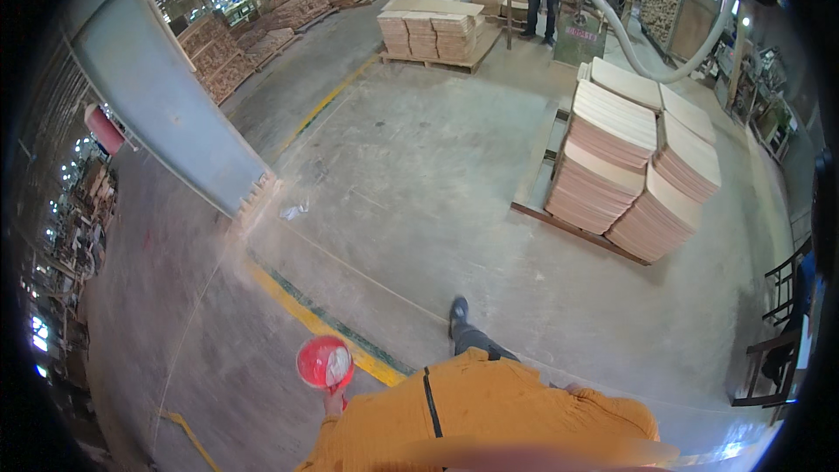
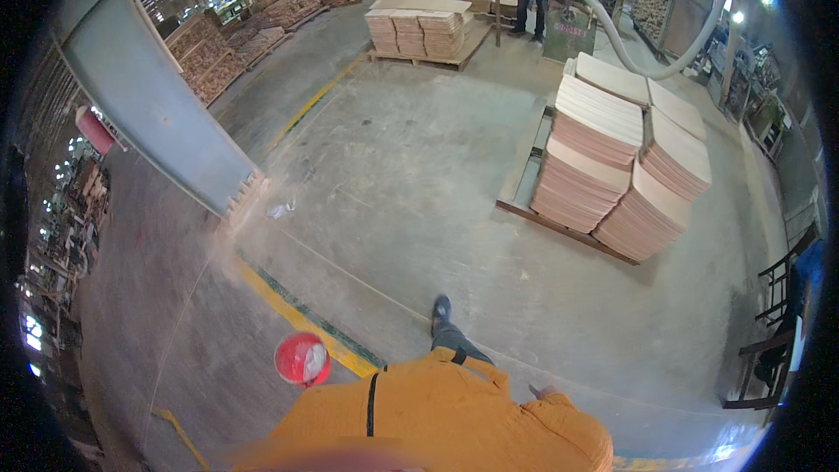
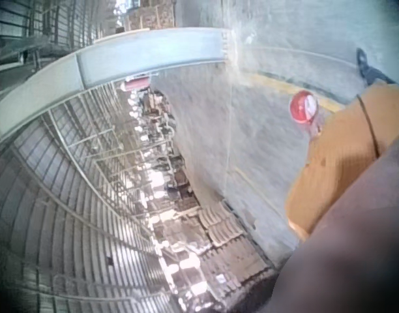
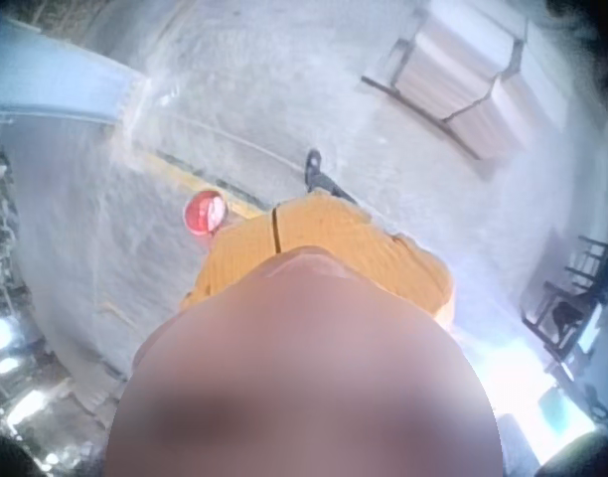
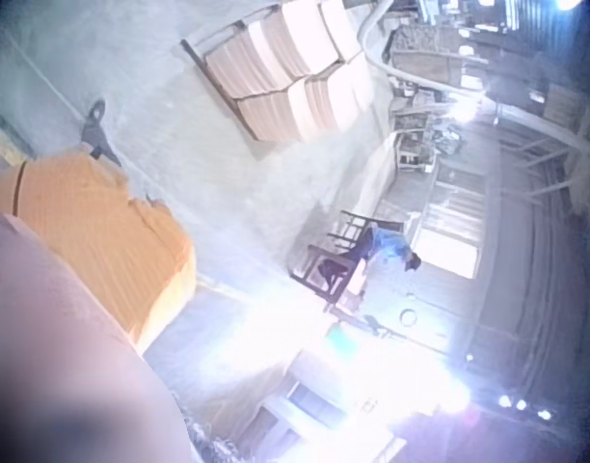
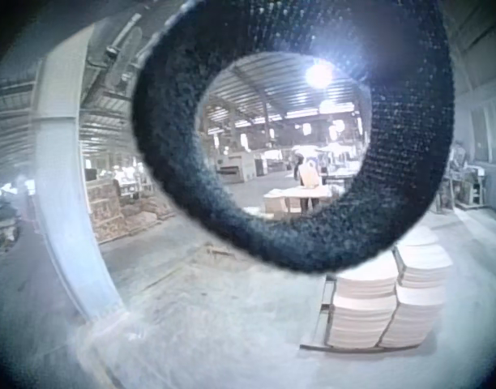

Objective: The person washes a white cloth in a red bucket under a running tap, repeatedly soaking, wringing, and rinsing it. After finishing, the person carries the bucket and cloth through a warehouse area.

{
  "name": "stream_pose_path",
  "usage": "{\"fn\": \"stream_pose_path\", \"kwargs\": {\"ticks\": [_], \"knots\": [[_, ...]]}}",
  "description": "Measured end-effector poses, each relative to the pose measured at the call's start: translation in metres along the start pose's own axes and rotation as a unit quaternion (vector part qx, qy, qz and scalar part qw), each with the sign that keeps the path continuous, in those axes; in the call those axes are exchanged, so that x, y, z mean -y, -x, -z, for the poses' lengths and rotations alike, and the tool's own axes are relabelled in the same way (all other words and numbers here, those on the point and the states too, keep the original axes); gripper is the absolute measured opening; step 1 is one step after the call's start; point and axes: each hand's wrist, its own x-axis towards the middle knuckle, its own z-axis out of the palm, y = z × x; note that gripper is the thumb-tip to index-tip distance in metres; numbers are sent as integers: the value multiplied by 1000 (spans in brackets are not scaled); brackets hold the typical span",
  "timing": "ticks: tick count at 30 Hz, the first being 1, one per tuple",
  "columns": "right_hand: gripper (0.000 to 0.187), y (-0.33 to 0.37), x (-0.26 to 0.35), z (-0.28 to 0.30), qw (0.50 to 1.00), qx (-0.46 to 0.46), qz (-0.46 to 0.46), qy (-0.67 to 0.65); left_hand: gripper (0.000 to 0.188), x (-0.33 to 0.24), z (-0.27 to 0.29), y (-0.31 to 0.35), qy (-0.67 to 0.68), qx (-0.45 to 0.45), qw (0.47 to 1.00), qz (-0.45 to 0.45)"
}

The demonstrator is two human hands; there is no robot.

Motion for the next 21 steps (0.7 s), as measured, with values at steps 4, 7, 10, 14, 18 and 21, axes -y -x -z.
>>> {"fn": "stream_pose_path", "kwargs": {"ticks": [4,7,10,14,18,21], "knots": [[43,-6,103,19,999,1,38,-14,18,-95,-38,-57,36,33,998,-36],[39,-15,241,73,983,-62,168,41,19,-149,-61,-85,77,56,995,-38],[36,-8,423,152,910,-199,352,89,21,-212,-83,-108,-14,53,995,-89],[30,49,664,220,804,-308,492,129,26,-263,-105,-139,2,-28,998,60],[29,96,838,245,758,-318,568,45,33,-307,-114,-183,35,-51,994,86],[29,93,910,252,766,-310,560,58,35,-356,-111,-235,-77,-117,984,107]]}}
